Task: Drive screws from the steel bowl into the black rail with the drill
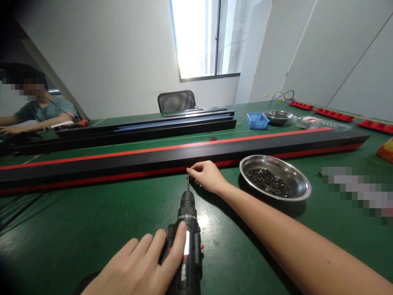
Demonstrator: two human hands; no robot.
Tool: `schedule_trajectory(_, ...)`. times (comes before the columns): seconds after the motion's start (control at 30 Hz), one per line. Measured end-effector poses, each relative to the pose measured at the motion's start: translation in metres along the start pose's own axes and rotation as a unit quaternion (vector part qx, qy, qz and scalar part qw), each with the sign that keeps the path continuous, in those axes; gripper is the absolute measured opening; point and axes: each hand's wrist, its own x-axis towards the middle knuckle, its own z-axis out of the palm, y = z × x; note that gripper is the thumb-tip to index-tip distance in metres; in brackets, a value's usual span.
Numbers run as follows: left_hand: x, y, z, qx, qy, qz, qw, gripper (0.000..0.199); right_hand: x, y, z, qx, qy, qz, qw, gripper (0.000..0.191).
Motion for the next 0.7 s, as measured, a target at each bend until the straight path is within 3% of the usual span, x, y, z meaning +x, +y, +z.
schedule_trajectory(0.17,0.007,-0.005,0.002,-0.016,-0.001,-0.005,1.0,0.062,-0.005,-0.001,-0.004,-0.007,0.036,-0.002,0.999,0.024)
schedule_trajectory(0.23,0.01,-0.007,0.002,-0.018,-0.006,-0.012,1.0,0.068,-0.01,-0.005,-0.01,-0.038,0.074,-0.032,0.996,0.023)
schedule_trajectory(0.33,0.015,-0.012,0.001,-0.036,-0.024,-0.027,0.999,0.079,-0.025,-0.015,-0.028,-0.134,0.117,-0.099,0.979,0.025)
schedule_trajectory(0.43,0.018,-0.016,-0.003,-0.069,-0.05,-0.043,0.995,0.083,-0.043,-0.024,-0.059,-0.275,0.111,-0.119,0.948,0.03)
schedule_trajectory(0.53,0.02,-0.018,-0.007,-0.097,-0.065,-0.046,0.992,0.081,-0.058,-0.021,-0.098,-0.422,0.149,-0.065,0.892,0.028)
schedule_trajectory(0.6,0.021,-0.019,-0.008,-0.11,-0.066,-0.046,0.991,0.08,-0.063,-0.009,-0.123,-0.495,0.162,0.029,0.853,0.029)
schedule_trajectory(0.7,0.021,-0.02,-0.01,-0.119,-0.066,-0.048,0.989,0.081,-0.064,0.019,-0.152,-0.509,0.118,0.151,0.84,0.03)
